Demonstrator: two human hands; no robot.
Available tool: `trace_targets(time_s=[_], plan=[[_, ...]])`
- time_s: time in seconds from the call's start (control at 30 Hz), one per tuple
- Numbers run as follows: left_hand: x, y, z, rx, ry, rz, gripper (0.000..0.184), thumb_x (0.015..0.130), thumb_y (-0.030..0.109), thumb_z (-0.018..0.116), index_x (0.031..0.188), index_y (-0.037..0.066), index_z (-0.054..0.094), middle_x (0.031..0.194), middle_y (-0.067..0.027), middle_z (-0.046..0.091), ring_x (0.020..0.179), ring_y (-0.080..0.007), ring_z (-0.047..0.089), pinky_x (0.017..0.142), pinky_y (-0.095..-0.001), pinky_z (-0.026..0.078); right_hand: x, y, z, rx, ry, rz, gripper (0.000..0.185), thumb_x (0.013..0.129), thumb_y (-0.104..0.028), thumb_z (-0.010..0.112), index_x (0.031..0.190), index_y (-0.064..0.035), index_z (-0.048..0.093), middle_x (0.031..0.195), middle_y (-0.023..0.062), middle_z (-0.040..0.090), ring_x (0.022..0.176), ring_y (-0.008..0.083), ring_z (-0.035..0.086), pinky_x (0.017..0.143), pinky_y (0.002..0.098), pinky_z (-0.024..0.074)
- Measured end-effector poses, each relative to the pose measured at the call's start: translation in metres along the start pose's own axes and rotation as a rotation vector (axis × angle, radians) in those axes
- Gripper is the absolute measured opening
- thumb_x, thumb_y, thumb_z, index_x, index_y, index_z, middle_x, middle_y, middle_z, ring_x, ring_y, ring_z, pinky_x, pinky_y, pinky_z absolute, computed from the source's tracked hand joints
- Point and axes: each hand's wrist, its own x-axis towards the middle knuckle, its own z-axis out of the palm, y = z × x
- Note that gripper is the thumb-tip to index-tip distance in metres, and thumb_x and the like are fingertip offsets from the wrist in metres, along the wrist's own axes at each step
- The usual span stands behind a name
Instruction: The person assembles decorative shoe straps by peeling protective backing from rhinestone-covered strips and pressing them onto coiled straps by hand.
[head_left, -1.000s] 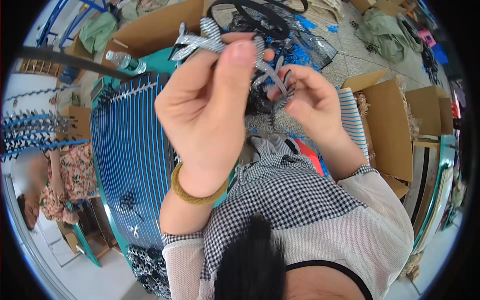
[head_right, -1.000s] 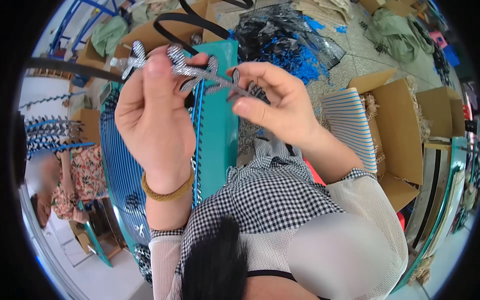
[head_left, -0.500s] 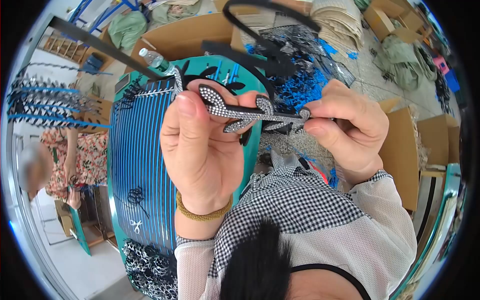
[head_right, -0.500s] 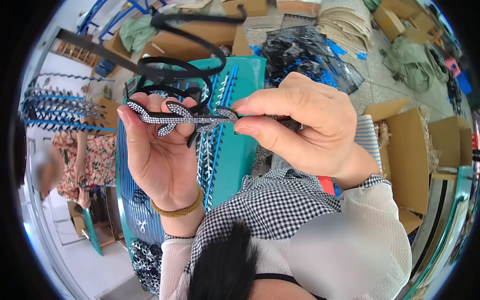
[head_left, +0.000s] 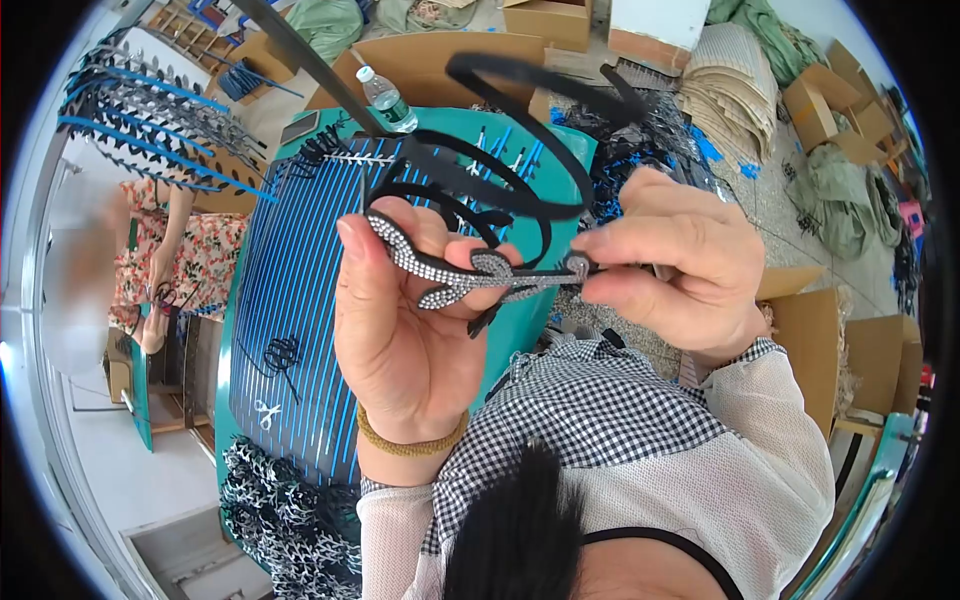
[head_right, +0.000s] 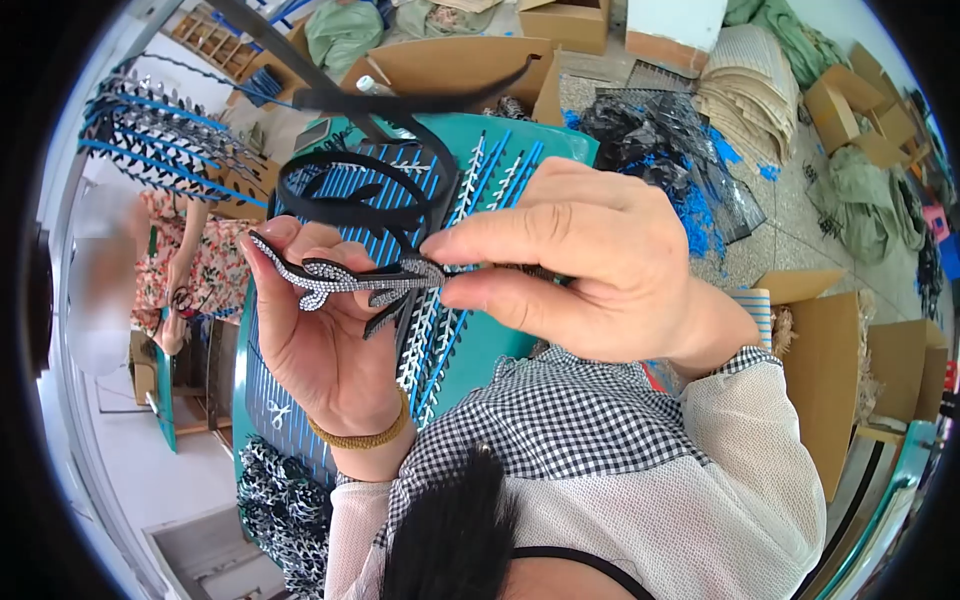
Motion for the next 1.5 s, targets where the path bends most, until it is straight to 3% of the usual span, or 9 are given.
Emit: trace_targets(time_s=[0.23,0.53,0.73,0.9,1.1,1.23,1.3,1.4,1.5], plan=[[-0.005,0.008,0.005,0.016,0.016,0.139,0.031,0.091,0.031,0.032,0.096,0.005,0.047,0.077,-0.005,0.05,0.08,-0.0203,0.058,0.079,-0.045,0.048,0.012,0.001,0.011,0.008,-0.033,-0.037,0.028,0.064,-0.009,0.071,0.087,0.0008,0.06,0.058,0.003,0.053,0.045,0.014,0.04,0.046,0.027,0.0289],[-0.01,0.018,-0.001,-0.045,0.011,0.065,0.033,0.091,0.032,0.031,0.095,0.003,0.047,0.077,-0.0056,0.05,0.078,-0.0232,0.058,0.078,-0.0447,0.048,0.019,0.015,0.025,0.092,-0.041,-0.001,0.027,0.062,-0.009,0.071,0.087,-0.0044,0.064,0.062,0.0021,0.059,0.049,0.0145,0.049,0.049,0.0251,0.0365],[-0.016,0.021,0.006,0.201,0.133,0.1,0.046,0.09,0.039,0.03,0.111,0.001,0.043,0.092,-0.0113,0.054,0.087,-0.0264,0.057,0.08,-0.0443,0.047,0.015,0.022,0.04,0.251,-0.009,0.064,0.018,0.065,-0.005,0.068,0.081,-0.0007,0.062,0.066,0.0054,0.06,0.055,0.0164,0.054,0.052,0.0252,0.04],[-0.015,0.017,-0.008,0.409,0.053,0.115,0.04,0.082,0.012,0.054,0.118,0.0,0.04,0.092,-0.0124,0.058,0.09,-0.0218,0.057,0.078,-0.0359,0.048,0.011,0.02,0.047,0.335,-0.001,0.178,0.014,0.068,-0.002,0.066,0.081,0.001,0.061,0.07,0.0066,0.061,0.058,0.0123,0.056,0.052,0.0226,0.041],[-0.011,0.025,-0.015,0.338,0.029,0.092,0.039,0.085,0.022,0.049,0.112,-0.004,0.042,0.093,-0.0168,0.058,0.086,-0.0224,0.059,0.076,-0.0363,0.05,0.016,0.007,0.045,0.404,-0.063,0.382,0.013,0.071,-0.003,0.065,0.082,0.0016,0.06,0.07,0.0054,0.06,0.059,0.006,0.053,0.05,0.0187,0.0395],[-0.004,0.034,-0.029,0.689,-0.079,0.143,0.039,0.082,0.02,0.055,0.114,0.001,0.045,0.102,-0.0166,0.056,0.094,-0.0252,0.056,0.084,-0.0381,0.045,0.018,0.005,0.045,0.407,-0.017,0.478,0.012,0.072,-0.005,0.064,0.082,0.0016,0.06,0.069,0.0037,0.058,0.058,0.0048,0.051,0.05,0.0182,0.0386],[-0.007,0.04,-0.048,0.577,-0.197,0.114,0.055,0.08,0.04,0.05,0.113,-0.004,0.045,0.109,-0.0221,0.051,0.102,-0.0307,0.051,0.088,-0.0428,0.041,0.021,0.005,0.04,0.399,-0.017,0.511,0.013,0.075,-0.007,0.062,0.083,0.0024,0.059,0.067,0.0025,0.057,0.057,0.0046,0.05,0.05,0.0175,0.0386],[-0.012,0.039,-0.06,0.462,-0.226,0.094,0.066,0.077,0.048,0.051,0.112,-0.007,0.045,0.112,-0.0243,0.048,0.108,-0.033,0.046,0.093,-0.043,0.036,0.03,0.002,0.037,0.492,-0.046,0.642,0.014,0.075,-0.008,0.062,0.084,0.0026,0.059,0.066,0.0025,0.058,0.057,0.0046,0.051,0.05,0.0171,0.0396],[-0.017,0.02,-0.05,0.722,-0.097,0.227,0.058,0.076,0.037,0.059,0.11,-0.009,0.047,0.114,-0.0218,0.048,0.106,-0.0296,0.048,0.092,-0.039,0.037,0.036,0.002,0.039,0.539,-0.016,0.717,0.015,0.077,-0.01,0.061,0.084,0.0028,0.059,0.065,0.0025,0.058,0.057,0.0048,0.053,0.05,0.0172,0.041]])
